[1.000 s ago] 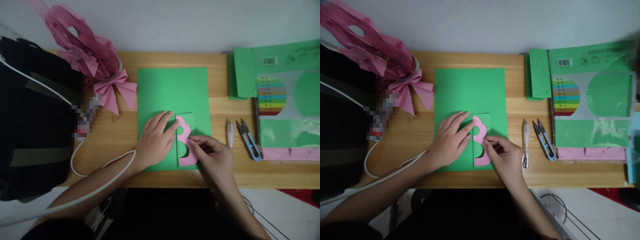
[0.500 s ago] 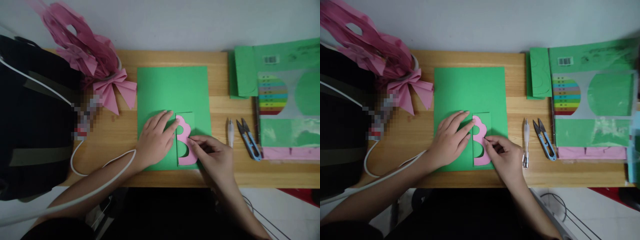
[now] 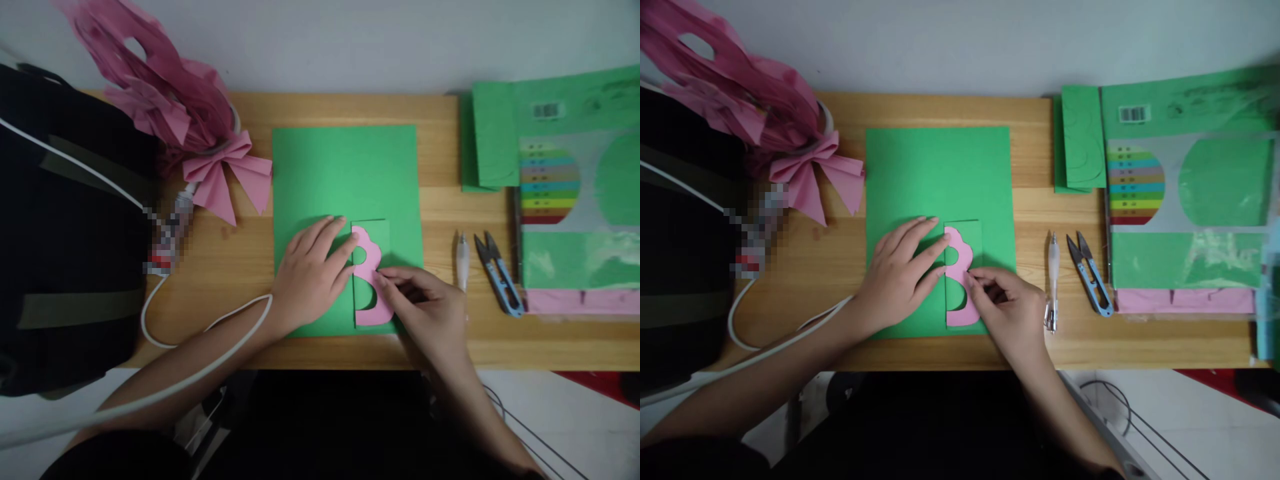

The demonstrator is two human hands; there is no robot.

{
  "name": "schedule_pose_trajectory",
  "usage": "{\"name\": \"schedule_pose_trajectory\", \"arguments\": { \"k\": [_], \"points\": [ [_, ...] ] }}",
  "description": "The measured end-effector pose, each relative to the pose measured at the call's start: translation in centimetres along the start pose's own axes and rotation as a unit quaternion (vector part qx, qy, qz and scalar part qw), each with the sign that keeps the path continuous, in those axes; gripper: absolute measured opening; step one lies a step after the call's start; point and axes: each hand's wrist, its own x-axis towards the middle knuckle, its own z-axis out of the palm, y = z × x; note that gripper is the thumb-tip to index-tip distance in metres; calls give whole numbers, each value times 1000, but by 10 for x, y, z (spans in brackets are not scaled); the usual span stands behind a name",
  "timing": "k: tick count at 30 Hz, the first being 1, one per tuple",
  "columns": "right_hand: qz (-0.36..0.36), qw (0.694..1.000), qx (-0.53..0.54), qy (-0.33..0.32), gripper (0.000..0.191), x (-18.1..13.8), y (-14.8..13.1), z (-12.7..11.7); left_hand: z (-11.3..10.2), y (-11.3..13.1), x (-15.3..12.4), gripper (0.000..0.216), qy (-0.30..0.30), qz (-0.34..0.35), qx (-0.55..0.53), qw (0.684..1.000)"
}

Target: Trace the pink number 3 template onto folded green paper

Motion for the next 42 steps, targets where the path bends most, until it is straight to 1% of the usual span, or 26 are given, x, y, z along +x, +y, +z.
{"name": "schedule_pose_trajectory", "arguments": {
  "k": [5,9,11,14,18,22,24,27,33,38,40,42],
  "points": [
    [-2,1000,-6,-2,8,0,0,0,0,1,0,39,-9,-9,-11,1000],
    [-3,1000,-12,2,8,0,-2,0,-1,1,1,38,-4,-13,-14,1000],
    [-15,1000,-22,3,9,0,-3,0,-1,1,1,37,-5,-15,-16,1000],
    [-74,995,-57,16,11,0,-4,0,-1,1,2,38,-7,-19,-24,999],
    [-157,980,-116,21,14,-2,-3,3,-1,1,2,38,-3,-25,-26,999],
    [-215,960,-179,19,19,-2,-3,6,0,2,2,36,6,-29,-24,999],
    [-231,950,-207,21,20,-2,-3,6,0,2,3,36,9,-30,-23,999],
    [-237,945,-223,26,20,-1,-3,6,0,1,3,36,14,-31,-24,999],
    [-222,953,-204,27,21,0,-1,7,0,1,3,36,16,-31,-25,999],
    [-204,955,-215,18,19,0,-1,5,1,0,3,36,0,-38,-32,999],
    [-208,951,-230,7,20,0,-1,3,1,0,3,36,-12,-44,-37,998],
    [-223,941,-254,-17,23,-1,-1,0,1,-1,3,37,-20,-46,-39,998]
  ]
}}
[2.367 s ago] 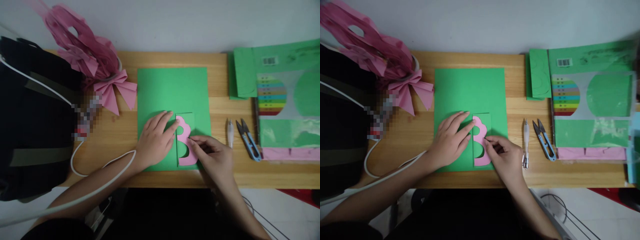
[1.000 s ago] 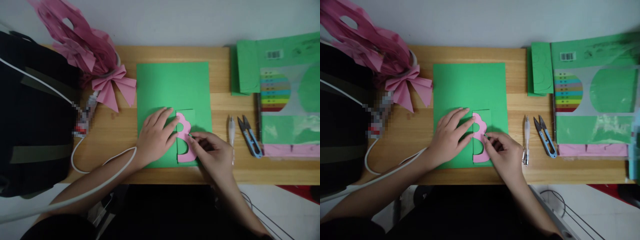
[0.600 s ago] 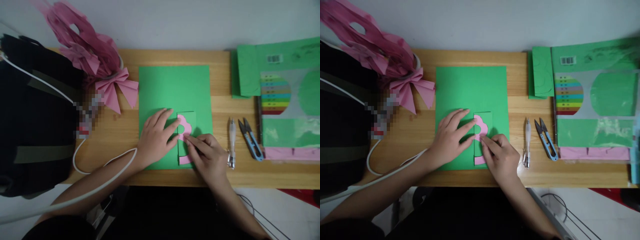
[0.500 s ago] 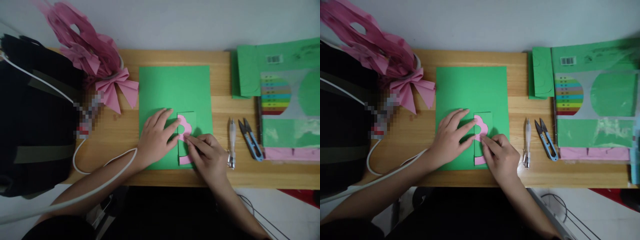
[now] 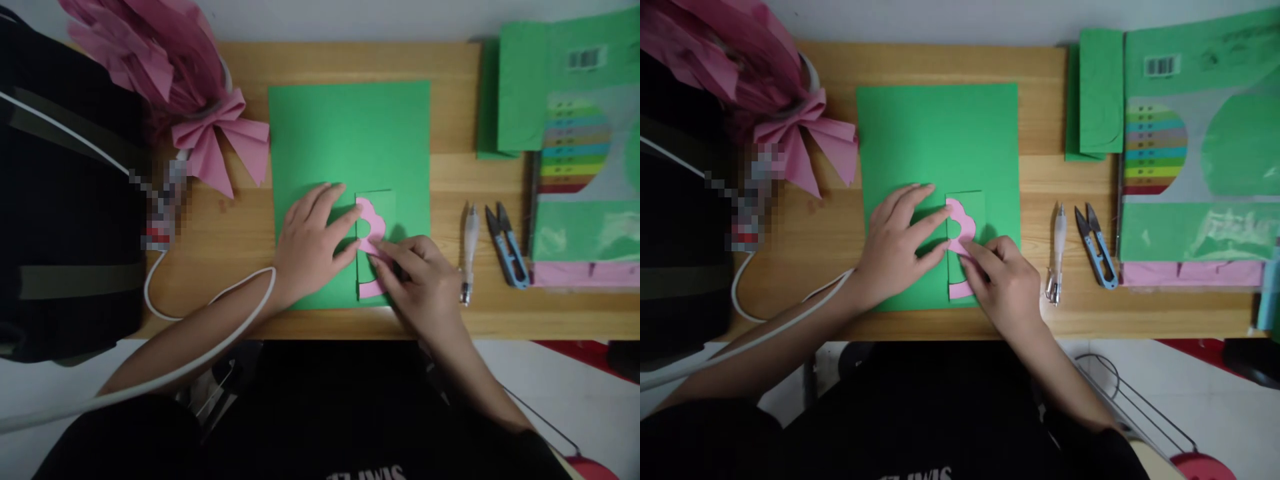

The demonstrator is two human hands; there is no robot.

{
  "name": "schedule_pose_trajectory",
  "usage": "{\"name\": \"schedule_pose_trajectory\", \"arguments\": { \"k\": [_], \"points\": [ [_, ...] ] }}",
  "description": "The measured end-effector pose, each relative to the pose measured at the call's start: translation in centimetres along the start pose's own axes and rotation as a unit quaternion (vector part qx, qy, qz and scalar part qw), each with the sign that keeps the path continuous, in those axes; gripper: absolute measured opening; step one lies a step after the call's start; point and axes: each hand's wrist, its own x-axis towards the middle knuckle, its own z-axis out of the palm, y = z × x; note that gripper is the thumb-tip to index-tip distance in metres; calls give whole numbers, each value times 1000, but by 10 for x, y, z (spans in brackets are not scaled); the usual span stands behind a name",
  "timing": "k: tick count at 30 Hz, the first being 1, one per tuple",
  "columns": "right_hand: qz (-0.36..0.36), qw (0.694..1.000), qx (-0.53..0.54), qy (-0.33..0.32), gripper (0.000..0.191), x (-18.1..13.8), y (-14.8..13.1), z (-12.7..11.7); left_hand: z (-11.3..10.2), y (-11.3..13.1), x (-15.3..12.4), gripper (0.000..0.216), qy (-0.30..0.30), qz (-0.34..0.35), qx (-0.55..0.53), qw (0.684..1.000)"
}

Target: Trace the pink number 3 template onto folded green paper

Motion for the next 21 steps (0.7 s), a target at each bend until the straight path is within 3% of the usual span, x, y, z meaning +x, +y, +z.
{"name": "schedule_pose_trajectory", "arguments": {
  "k": [4,8,15,21],
  "points": [
    [-63,996,-29,-57,42,-5,5,-6,-1,0,0,39,-3,0,7,1000],
    [-77,992,-36,-93,54,-10,9,-8,0,-1,0,41,-3,2,16,1000],
    [-74,992,-37,-91,53,-12,8,-6,1,-3,0,41,0,7,18,1000],
    [-138,966,-210,-52,53,-12,-1,-8,0,1,-1,40,22,14,38,999]
  ]
}}
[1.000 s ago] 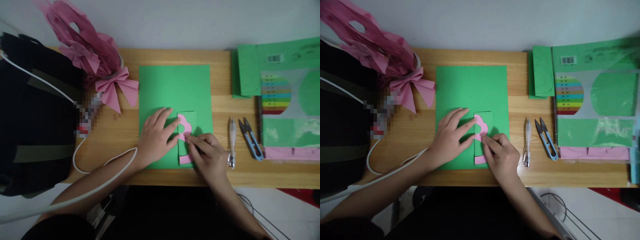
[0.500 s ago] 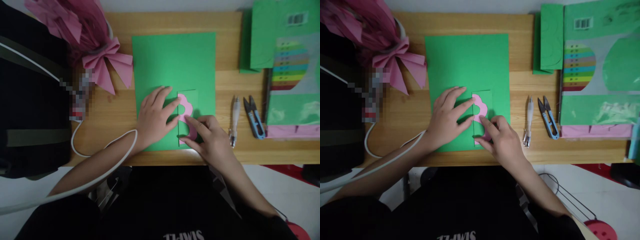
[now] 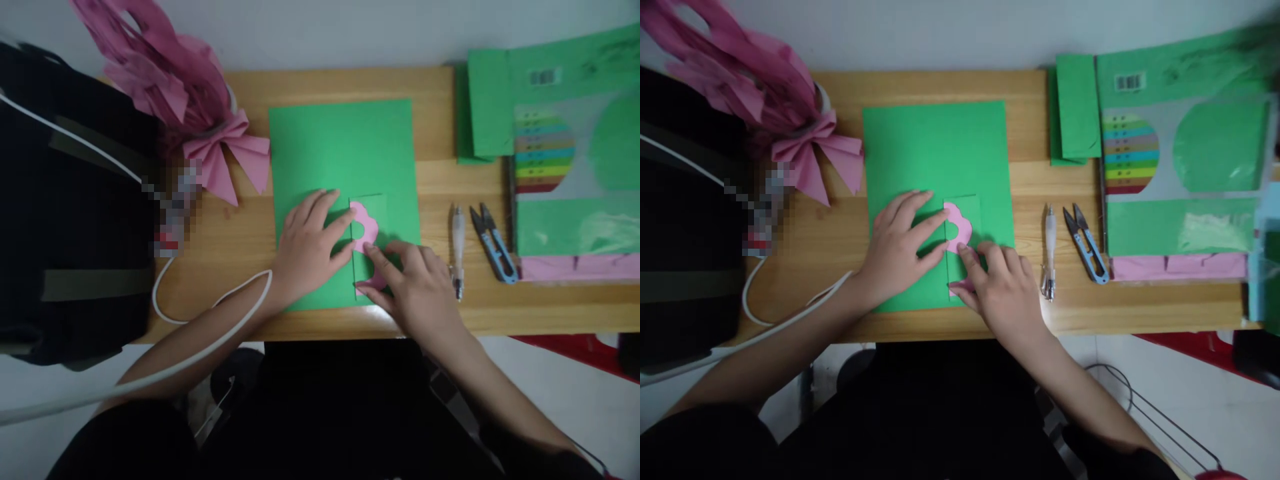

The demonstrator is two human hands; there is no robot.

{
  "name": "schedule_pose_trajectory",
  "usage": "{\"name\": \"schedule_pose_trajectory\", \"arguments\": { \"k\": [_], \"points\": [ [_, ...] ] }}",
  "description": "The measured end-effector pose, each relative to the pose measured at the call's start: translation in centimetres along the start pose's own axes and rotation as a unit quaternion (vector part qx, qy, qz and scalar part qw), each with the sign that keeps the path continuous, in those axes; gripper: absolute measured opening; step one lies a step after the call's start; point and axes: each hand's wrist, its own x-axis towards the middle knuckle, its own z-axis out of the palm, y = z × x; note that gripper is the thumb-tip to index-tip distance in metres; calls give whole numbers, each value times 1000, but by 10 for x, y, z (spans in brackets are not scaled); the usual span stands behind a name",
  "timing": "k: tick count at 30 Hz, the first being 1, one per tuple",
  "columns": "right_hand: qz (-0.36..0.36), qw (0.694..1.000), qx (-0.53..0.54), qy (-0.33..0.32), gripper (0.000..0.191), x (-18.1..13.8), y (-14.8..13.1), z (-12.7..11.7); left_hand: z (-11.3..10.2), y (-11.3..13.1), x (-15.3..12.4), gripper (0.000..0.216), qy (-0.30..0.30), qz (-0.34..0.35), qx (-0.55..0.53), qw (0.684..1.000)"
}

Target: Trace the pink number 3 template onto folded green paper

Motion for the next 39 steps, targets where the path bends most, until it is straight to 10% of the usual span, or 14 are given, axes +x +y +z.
{"name": "schedule_pose_trajectory", "arguments": {
  "k": [17,39],
  "points": [
    [-83,996,-21,17,49,3,2,7,4,-1,6,27,50,224,106,968],
    [-49,993,99,40,44,9,12,0,3,-8,7,22,40,222,38,973]
  ]
}}
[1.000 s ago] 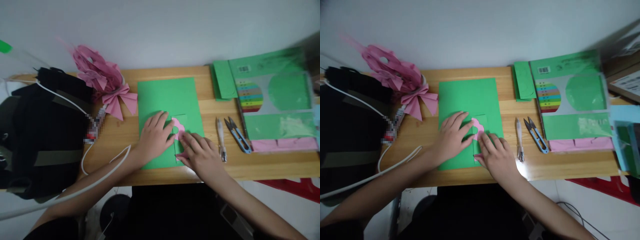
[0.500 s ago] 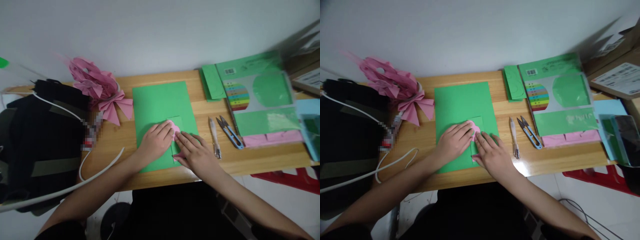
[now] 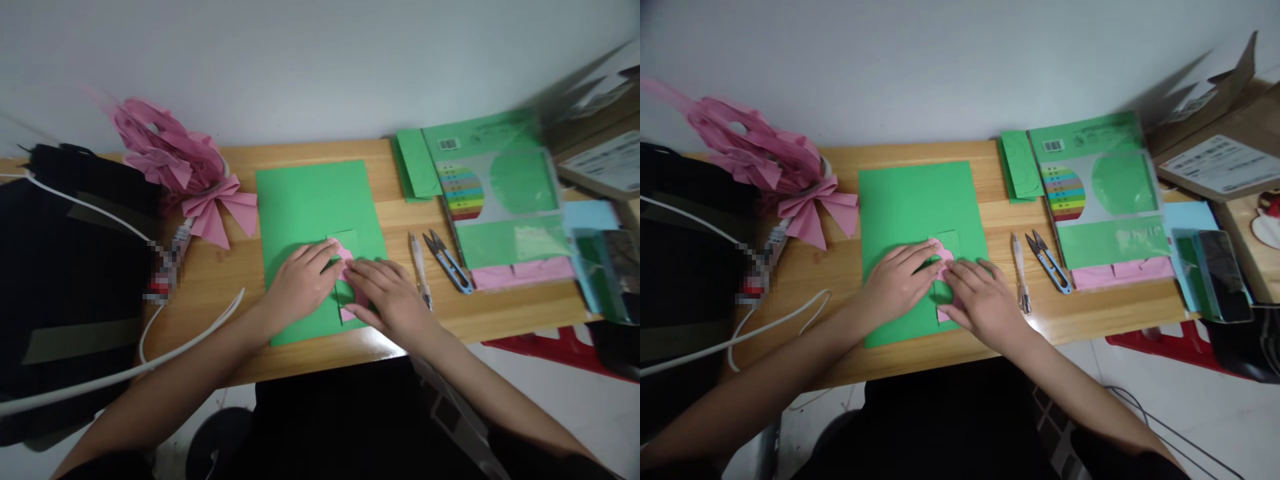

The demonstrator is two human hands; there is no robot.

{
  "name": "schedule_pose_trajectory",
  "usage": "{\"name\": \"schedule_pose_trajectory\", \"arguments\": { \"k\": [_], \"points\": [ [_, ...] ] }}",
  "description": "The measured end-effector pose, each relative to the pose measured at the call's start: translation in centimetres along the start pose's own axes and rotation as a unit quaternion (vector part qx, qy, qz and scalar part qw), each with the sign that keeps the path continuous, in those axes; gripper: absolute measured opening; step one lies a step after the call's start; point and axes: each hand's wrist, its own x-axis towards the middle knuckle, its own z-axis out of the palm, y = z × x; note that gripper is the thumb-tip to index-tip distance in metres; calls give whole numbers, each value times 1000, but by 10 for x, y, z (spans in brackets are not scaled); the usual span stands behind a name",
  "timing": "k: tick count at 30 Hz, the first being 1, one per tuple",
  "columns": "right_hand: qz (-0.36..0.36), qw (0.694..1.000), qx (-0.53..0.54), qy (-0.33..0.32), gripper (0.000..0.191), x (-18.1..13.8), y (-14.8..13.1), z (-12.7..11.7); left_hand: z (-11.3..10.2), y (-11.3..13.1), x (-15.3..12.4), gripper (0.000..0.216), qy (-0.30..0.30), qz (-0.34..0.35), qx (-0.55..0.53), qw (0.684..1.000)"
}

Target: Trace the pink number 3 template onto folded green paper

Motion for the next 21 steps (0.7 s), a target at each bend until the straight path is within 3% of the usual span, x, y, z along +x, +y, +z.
{"name": "schedule_pose_trajectory", "arguments": {
  "k": [2,5,8,11,16,19,21],
  "points": [
    [61,997,3,46,36,2,11,-8,-1,1,1,21,6,-2,2,1000],
    [213,967,-96,106,33,-1,33,-22,-1,3,1,21,5,-8,10,1000],
    [302,940,-158,30,42,-7,50,-33,-1,5,2,21,0,-11,19,1000],
    [326,931,-159,-28,42,-12,55,-34,0,6,1,20,0,-12,30,999],
    [318,939,-118,-61,43,-9,54,-32,2,6,1,21,-5,-15,46,999],
    [312,950,-10,-3,37,5,53,-42,3,7,1,21,-2,-21,37,999],
    [320,935,137,65,29,22,50,-50,2,7,1,21,-4,-28,32,999]
  ]
}}
